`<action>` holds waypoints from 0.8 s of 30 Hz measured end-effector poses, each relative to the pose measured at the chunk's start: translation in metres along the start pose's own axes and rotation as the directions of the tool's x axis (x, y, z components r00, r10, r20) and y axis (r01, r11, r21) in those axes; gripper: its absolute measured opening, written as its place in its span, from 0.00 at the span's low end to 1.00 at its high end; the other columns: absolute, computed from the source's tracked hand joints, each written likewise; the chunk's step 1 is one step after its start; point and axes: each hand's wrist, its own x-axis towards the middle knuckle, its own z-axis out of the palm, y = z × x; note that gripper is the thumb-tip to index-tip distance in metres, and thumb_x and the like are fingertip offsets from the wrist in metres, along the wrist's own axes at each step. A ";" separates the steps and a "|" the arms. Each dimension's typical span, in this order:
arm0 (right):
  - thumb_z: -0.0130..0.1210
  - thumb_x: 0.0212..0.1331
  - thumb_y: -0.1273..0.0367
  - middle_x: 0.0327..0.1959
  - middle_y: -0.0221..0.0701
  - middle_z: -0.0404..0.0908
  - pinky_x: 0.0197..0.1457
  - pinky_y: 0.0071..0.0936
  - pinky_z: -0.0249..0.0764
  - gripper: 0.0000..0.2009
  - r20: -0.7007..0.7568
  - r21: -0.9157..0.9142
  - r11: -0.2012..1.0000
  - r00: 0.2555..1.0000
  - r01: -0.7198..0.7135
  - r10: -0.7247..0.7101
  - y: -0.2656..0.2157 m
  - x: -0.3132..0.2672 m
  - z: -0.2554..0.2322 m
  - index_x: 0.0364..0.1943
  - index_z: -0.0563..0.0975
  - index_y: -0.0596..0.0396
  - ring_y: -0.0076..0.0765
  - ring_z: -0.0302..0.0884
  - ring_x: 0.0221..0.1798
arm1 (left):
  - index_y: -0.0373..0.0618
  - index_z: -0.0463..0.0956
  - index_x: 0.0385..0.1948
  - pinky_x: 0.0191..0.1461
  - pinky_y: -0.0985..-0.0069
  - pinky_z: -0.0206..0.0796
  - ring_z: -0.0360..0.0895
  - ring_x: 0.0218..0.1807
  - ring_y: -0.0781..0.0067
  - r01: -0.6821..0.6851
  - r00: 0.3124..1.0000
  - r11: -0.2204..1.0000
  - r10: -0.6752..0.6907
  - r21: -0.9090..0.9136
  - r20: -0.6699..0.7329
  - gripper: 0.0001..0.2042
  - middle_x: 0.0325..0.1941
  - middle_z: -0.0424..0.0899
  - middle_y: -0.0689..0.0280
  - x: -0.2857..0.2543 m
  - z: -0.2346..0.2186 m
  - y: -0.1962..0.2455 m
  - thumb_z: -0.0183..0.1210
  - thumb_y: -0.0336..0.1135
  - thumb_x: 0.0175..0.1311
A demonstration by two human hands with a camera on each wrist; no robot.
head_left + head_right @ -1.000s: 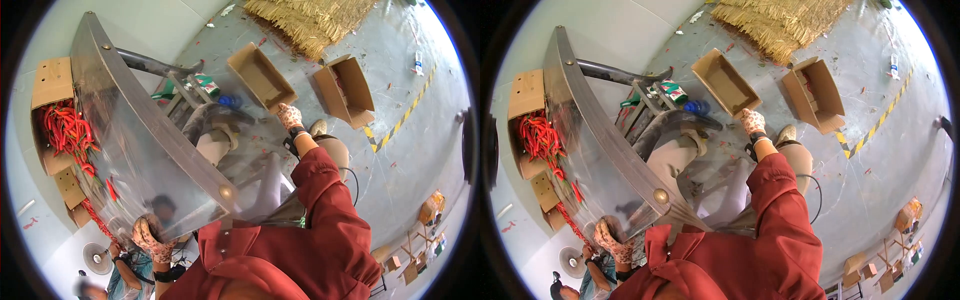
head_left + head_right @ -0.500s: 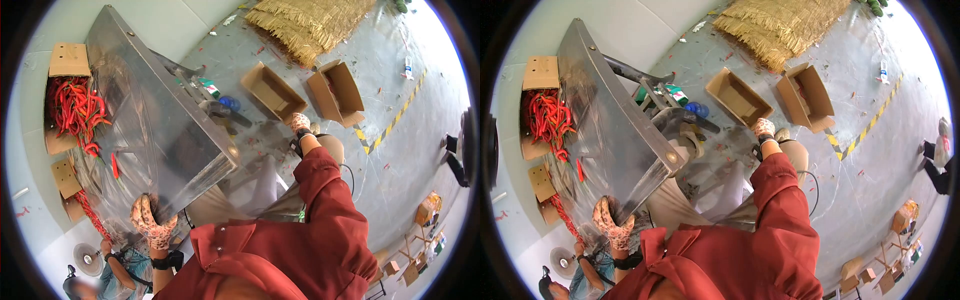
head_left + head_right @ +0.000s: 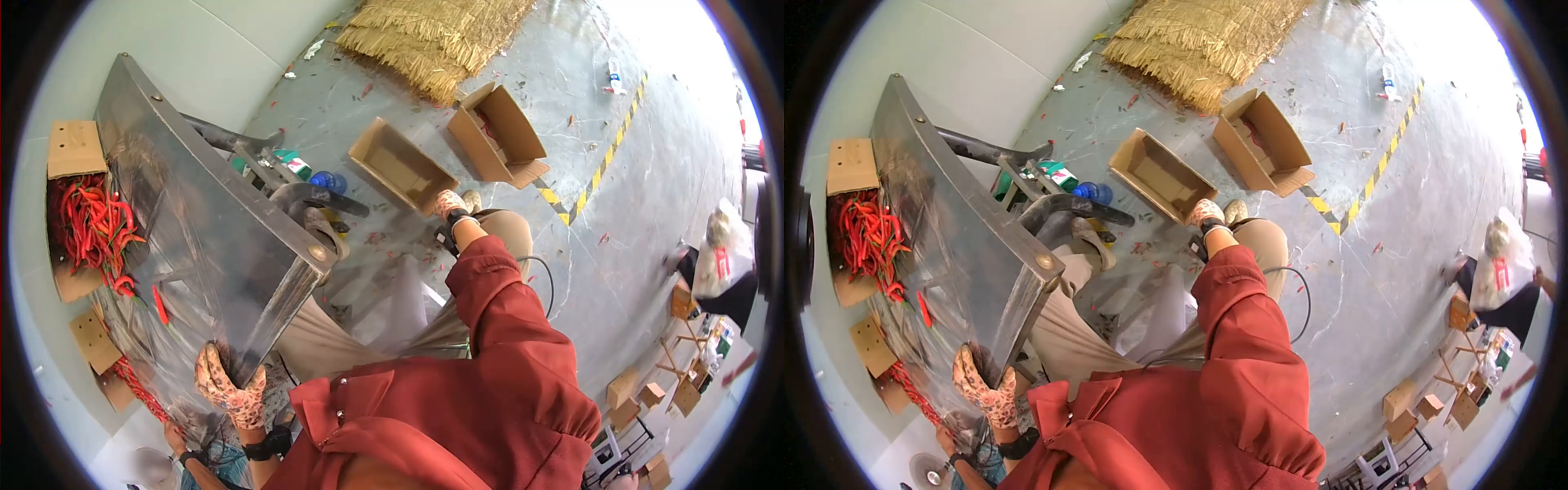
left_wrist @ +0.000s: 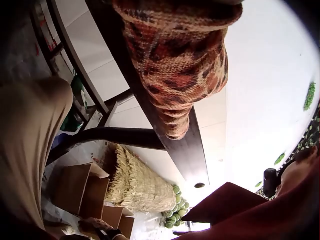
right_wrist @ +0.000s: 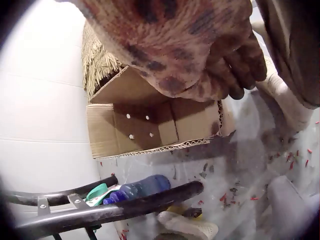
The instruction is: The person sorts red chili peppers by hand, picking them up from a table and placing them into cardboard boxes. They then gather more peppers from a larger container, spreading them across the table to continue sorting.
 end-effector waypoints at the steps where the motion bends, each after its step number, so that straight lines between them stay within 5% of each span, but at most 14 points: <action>1: 0.59 0.45 0.61 0.38 0.36 0.83 0.49 0.28 0.74 0.12 0.003 0.068 0.997 1.000 -0.028 0.028 -0.004 -0.009 -0.007 0.30 0.83 0.53 0.37 0.80 0.44 | 0.41 0.63 0.60 0.63 0.59 0.52 0.62 0.61 0.51 0.004 1.000 1.000 -0.004 0.005 -0.003 0.37 0.60 0.67 0.54 0.000 0.000 0.000 0.58 0.57 0.51; 6: 0.59 0.45 0.62 0.36 0.38 0.83 0.47 0.29 0.75 0.12 0.085 0.096 0.995 0.996 -0.009 0.001 -0.022 -0.045 -0.050 0.28 0.82 0.55 0.37 0.80 0.42 | 0.40 0.66 0.57 0.60 0.59 0.56 0.65 0.58 0.54 0.018 1.000 0.997 -0.016 0.072 -0.021 0.38 0.57 0.70 0.57 0.001 -0.001 0.003 0.54 0.64 0.52; 8: 0.57 0.47 0.61 0.36 0.37 0.83 0.46 0.29 0.75 0.12 0.193 0.191 0.974 0.978 -0.120 0.082 -0.021 -0.035 -0.055 0.29 0.83 0.55 0.37 0.80 0.42 | 0.39 0.66 0.56 0.60 0.59 0.56 0.65 0.58 0.54 0.008 0.999 0.998 -0.006 0.064 -0.033 0.38 0.57 0.71 0.56 0.002 -0.001 0.002 0.54 0.63 0.52; 10: 0.49 0.53 0.59 0.38 0.41 0.81 0.46 0.34 0.75 0.15 0.094 -0.334 0.912 0.972 0.236 -0.217 -0.022 -0.032 -0.072 0.30 0.82 0.55 0.43 0.79 0.44 | 0.40 0.65 0.58 0.62 0.59 0.54 0.64 0.59 0.52 0.021 1.000 0.999 -0.020 0.030 -0.010 0.37 0.58 0.69 0.55 0.000 -0.001 0.001 0.57 0.59 0.51; 12: 0.48 0.54 0.59 0.38 0.44 0.80 0.46 0.36 0.75 0.16 -0.190 0.006 1.000 0.982 -0.019 0.020 -0.032 -0.038 -0.111 0.33 0.81 0.55 0.48 0.78 0.44 | 0.40 0.64 0.59 0.63 0.59 0.53 0.62 0.60 0.51 0.035 0.999 0.999 -0.035 -0.008 0.014 0.37 0.59 0.68 0.54 -0.001 0.001 0.000 0.60 0.54 0.49; 14: 0.48 0.55 0.58 0.37 0.45 0.80 0.49 0.38 0.74 0.16 -0.417 0.101 0.995 0.908 -0.004 0.046 -0.031 -0.042 -0.151 0.38 0.79 0.55 0.48 0.78 0.44 | 0.40 0.64 0.59 0.63 0.59 0.54 0.63 0.60 0.51 0.003 0.999 1.000 -0.003 0.000 -0.039 0.37 0.59 0.68 0.54 -0.002 0.003 -0.001 0.60 0.55 0.49; 18: 0.51 0.54 0.58 0.49 0.46 0.74 0.56 0.38 0.69 0.21 -0.615 0.197 0.973 0.758 -0.118 0.217 -0.001 -0.036 -0.201 0.49 0.72 0.55 0.48 0.72 0.53 | 0.40 0.64 0.59 0.62 0.59 0.54 0.63 0.60 0.51 -0.019 0.999 1.000 0.019 -0.006 -0.036 0.37 0.59 0.68 0.54 -0.002 0.002 -0.004 0.59 0.57 0.50; 22: 0.51 0.53 0.59 0.55 0.45 0.69 0.59 0.38 0.67 0.23 -0.501 0.232 0.944 0.803 -0.236 0.324 0.028 -0.026 -0.204 0.53 0.70 0.54 0.49 0.69 0.57 | 0.39 0.64 0.58 0.62 0.59 0.54 0.63 0.60 0.50 0.022 1.000 0.999 -0.022 0.030 -0.007 0.39 0.59 0.68 0.53 -0.003 0.003 0.001 0.57 0.61 0.51; 24: 0.51 0.52 0.61 0.54 0.47 0.72 0.59 0.37 0.68 0.21 -0.305 0.042 0.945 0.897 -0.323 0.320 0.065 -0.010 -0.181 0.50 0.74 0.55 0.50 0.71 0.57 | 0.39 0.64 0.58 0.62 0.59 0.54 0.63 0.59 0.50 0.034 0.999 0.998 -0.034 0.054 0.002 0.40 0.59 0.68 0.53 -0.004 0.005 0.002 0.56 0.63 0.51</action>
